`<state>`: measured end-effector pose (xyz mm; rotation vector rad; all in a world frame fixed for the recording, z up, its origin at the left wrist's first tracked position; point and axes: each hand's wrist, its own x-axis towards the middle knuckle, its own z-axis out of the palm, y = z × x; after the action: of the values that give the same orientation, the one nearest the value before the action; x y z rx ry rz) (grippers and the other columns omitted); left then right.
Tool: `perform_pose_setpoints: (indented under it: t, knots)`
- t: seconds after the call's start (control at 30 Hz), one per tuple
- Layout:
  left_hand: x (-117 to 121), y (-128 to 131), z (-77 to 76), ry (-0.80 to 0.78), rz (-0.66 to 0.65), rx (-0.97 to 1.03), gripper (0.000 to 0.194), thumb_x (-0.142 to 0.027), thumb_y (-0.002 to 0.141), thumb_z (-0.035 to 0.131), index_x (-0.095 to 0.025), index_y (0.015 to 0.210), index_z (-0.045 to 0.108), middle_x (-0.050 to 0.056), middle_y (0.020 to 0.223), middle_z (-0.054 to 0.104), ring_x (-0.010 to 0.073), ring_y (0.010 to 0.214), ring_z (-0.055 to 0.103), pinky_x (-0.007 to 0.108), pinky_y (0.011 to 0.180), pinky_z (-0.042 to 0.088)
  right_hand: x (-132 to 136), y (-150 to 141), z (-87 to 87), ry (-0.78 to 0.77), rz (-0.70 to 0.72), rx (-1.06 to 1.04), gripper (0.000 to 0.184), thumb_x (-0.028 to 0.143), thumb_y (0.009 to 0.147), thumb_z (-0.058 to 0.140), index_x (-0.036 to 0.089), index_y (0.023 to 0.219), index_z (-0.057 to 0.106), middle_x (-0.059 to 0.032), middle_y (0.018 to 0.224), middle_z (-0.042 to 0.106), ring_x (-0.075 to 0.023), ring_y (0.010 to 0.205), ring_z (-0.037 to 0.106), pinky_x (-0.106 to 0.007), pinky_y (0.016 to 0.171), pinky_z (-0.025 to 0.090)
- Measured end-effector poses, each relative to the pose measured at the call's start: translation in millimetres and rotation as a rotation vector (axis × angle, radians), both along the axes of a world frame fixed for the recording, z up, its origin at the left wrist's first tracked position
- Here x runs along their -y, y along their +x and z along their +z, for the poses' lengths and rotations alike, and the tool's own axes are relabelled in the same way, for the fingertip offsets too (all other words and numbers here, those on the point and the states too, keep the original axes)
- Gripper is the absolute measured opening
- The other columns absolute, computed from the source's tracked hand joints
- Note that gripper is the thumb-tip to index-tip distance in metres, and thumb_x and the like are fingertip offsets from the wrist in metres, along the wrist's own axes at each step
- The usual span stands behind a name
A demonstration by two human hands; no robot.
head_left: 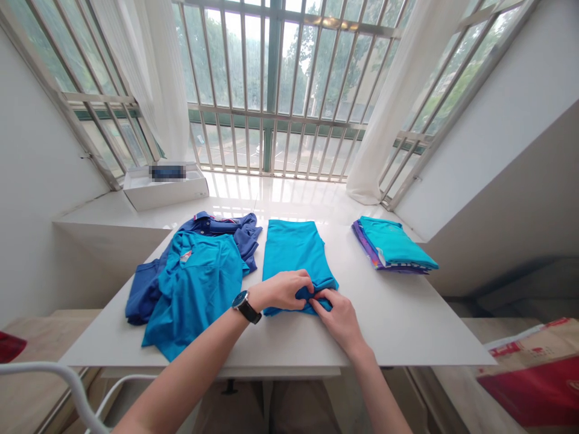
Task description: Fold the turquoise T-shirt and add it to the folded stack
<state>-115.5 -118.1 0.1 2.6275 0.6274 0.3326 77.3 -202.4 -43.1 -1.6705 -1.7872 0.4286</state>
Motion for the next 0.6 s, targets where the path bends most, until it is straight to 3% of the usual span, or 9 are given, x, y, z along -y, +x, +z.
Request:
perform_pose_setpoints:
  t: [0.27, 0.43, 0.5, 0.6]
  knots:
    - [0, 1, -5.1, -0.076, 0.034, 0.012, 0.035, -0.022, 0.08, 0.063, -0.021, 0.114, 0.06, 0.005, 0.11, 0.062, 0.019, 0.093, 0.061, 0.026, 0.082, 0.048, 5, 4, -5.2, 0.085, 0.007, -0.042, 0.014, 0.034, 0.089, 0.059, 0.023, 0.09, 0.065, -0.0063, 0.093, 0.069, -0.024, 0.088, 0.064, -0.037, 0.08, 0.051]
    - [21, -11, -6.4, -0.108, 0.191, 0.063, 0.069, -0.034, 0.085, 0.066, -0.02, 0.144, 0.034, 0.012, 0.133, 0.056, 0.0251, 0.113, 0.058, 0.033, 0.091, 0.049, 7, 8, -11.5, 0.136, 0.017, -0.078, 0.018, 0.034, 0.09, 0.057, 0.022, 0.102, 0.063, -0.0088, 0.102, 0.067, -0.0256, 0.094, 0.064, -0.041, 0.084, 0.053]
    - [31, -15, -10.5, -0.047, 0.27, 0.051, 0.064, -0.032, 0.086, 0.065, -0.019, 0.142, 0.037, 0.013, 0.135, 0.056, 0.0263, 0.116, 0.057, 0.035, 0.095, 0.047, 8, 9, -14.2, 0.221, -0.041, -0.034, 0.031, 0.036, 0.089, 0.059, 0.022, 0.116, 0.059, -0.0129, 0.117, 0.061, -0.0297, 0.108, 0.059, -0.046, 0.091, 0.051]
    - [43, -19, -16.9, 0.052, 0.357, 0.013, 0.039, -0.027, 0.088, 0.059, -0.022, 0.127, 0.053, 0.009, 0.121, 0.064, 0.0261, 0.11, 0.06, 0.036, 0.095, 0.047, 7, 11, -18.9, 0.355, -0.132, 0.066, 0.057, 0.041, 0.087, 0.062, 0.021, 0.138, 0.045, -0.018, 0.141, 0.044, -0.0364, 0.13, 0.042, -0.055, 0.103, 0.042]
